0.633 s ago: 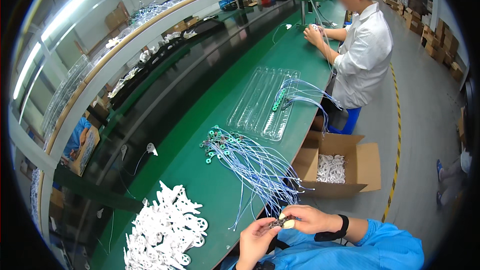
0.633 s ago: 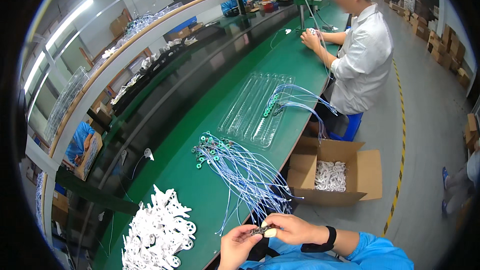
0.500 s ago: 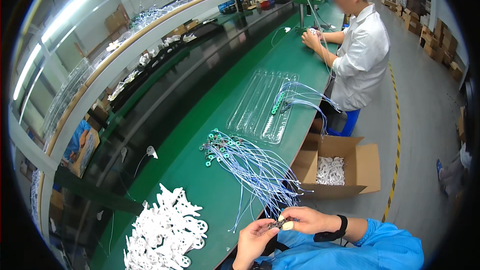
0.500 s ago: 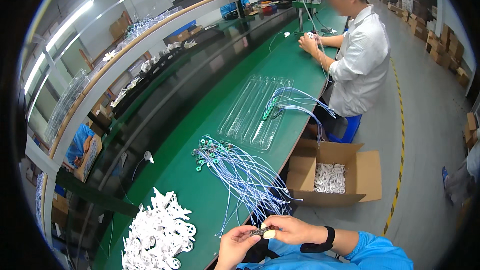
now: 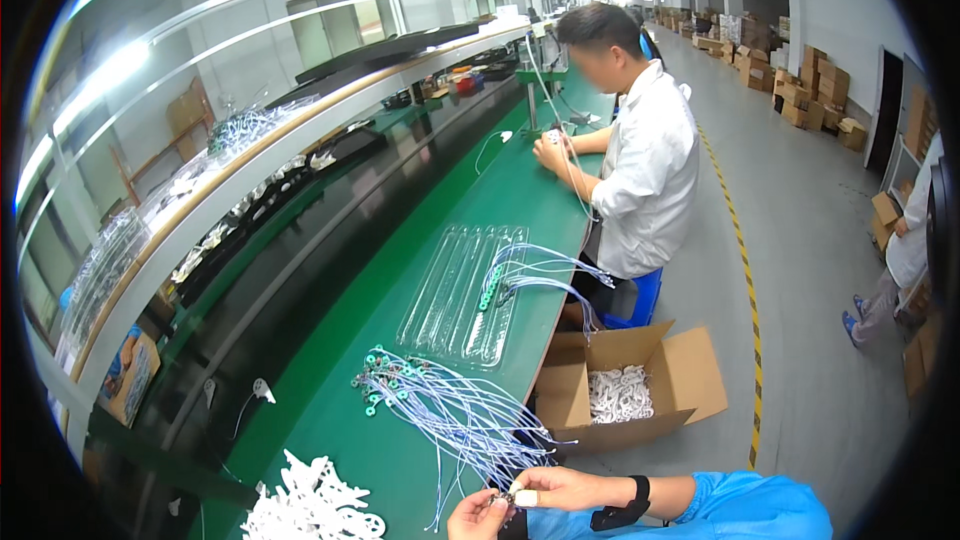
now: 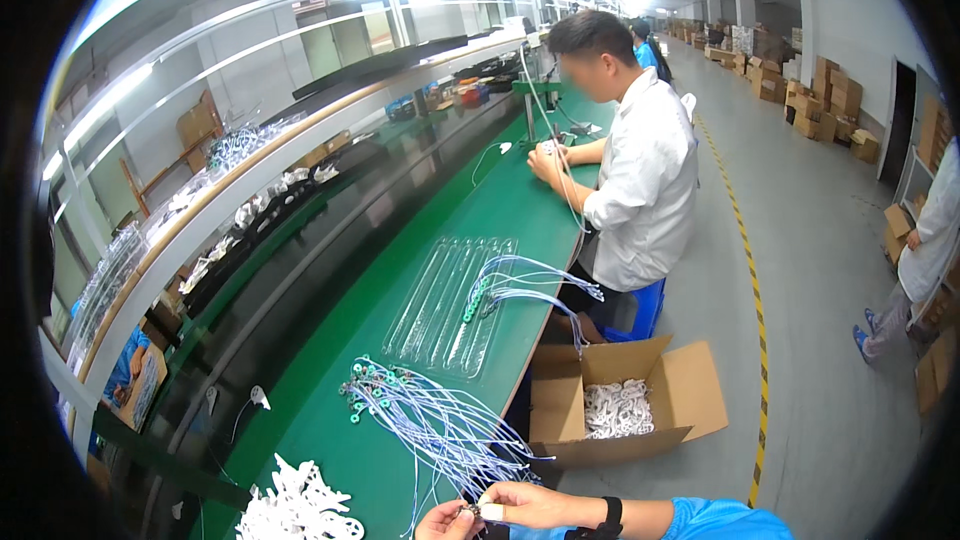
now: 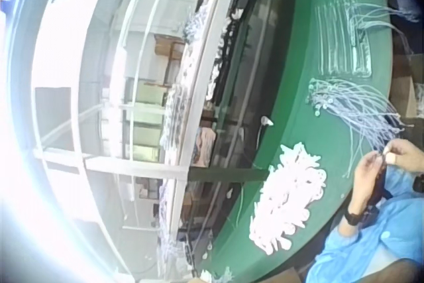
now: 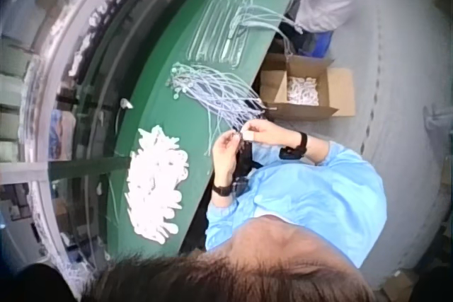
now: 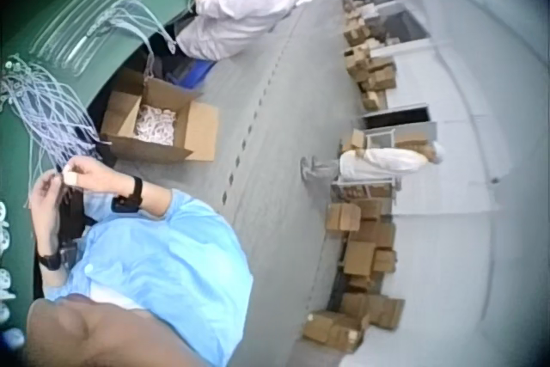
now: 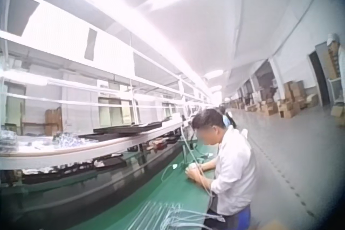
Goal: Assembling electrical wire harnesses with plastic housing components on a production line.
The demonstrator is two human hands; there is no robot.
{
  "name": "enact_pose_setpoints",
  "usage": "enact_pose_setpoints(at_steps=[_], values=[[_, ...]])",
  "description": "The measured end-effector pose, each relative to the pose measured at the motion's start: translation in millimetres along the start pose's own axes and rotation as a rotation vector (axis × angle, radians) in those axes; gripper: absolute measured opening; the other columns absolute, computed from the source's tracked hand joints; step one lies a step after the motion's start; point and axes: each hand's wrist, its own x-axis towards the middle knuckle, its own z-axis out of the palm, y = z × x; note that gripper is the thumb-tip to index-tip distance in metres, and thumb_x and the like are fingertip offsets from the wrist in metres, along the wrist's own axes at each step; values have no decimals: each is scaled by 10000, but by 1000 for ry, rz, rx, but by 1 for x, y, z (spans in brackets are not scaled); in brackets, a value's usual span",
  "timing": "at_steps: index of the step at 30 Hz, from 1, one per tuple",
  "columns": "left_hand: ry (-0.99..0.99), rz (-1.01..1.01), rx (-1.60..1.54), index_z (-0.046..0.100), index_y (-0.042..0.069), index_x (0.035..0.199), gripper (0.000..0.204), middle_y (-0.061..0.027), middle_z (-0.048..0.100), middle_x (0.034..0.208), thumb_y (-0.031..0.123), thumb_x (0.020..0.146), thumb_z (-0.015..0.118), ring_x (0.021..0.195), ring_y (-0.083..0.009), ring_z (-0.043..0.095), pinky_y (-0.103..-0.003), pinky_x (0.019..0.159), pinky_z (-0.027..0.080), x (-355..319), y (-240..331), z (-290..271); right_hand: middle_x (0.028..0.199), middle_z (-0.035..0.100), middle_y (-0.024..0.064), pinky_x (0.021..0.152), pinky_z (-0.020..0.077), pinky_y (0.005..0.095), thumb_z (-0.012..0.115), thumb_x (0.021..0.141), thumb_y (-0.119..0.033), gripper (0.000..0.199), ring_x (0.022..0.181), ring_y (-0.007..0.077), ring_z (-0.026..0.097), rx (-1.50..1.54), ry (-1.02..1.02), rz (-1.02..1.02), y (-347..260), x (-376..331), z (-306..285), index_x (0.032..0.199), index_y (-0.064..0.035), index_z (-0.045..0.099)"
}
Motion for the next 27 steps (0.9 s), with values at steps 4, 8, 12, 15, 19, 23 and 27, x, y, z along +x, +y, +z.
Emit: enact_pose_setpoints(at_steps=[4,8,12,15,19,23,27], values=[[27,9,13,585,-33,1056,202,-20,609,810,72,885,611,690,-72,544,-190,622,446,2,-1,7,878,513,-43,662,389,193,482,975,-292,277,760,30,441,-15,11,134,-7,0,1,1078,-40,531],[39,27,7,589,-33,1059,209,-23,616,841,82,887,612,707,-73,549,-190,633,450,6,-2,14,812,499,-30,638,382,197,459,982,-300,294,715,44,440,73,22,157,-1,1,-4,1095,-36,519],[50,43,-8,580,-43,1070,209,-34,621,865,71,896,594,719,-75,557,-190,641,456,12,-13,12,738,451,-26,593,364,209,454,986,-294,283,655,55,408,105,44,156,-5,1,1,1105,-39,488],[25,8,-37,578,-40,1078,202,-42,623,867,63,904,577,695,-72,550,-187,626,452,12,-9,15,710,416,-34,545,325,210,462,985,-294,264,613,53,364,218,27,148,-5,1,-1,1072,-45,481],[7,-93,-143,579,-31,1088,204,-41,627,866,70,911,569,674,-79,550,-188,609,447,11,-5,18,685,379,-43,507,280,208,470,982,-293,251,580,48,323,263,16,169,-5,1,-4,1047,-50,474],[3,-136,-143,581,-25,1093,206,-36,629,861,78,915,565,677,-83,555,-187,613,448,8,4,21,679,369,-45,496,267,205,463,985,-281,237,572,43,315,281,-8,234,-9,1,-6,1045,-52,472],[-43,-180,-196,577,-19,1102,208,-49,624,915,87,924,553,721,-85,558,-190,641,457,9,5,17,675,380,-45,495,273,203,447,990,-257,212,569,40,322,297,-12,231,-13,0,-5,1043,-54,477]])
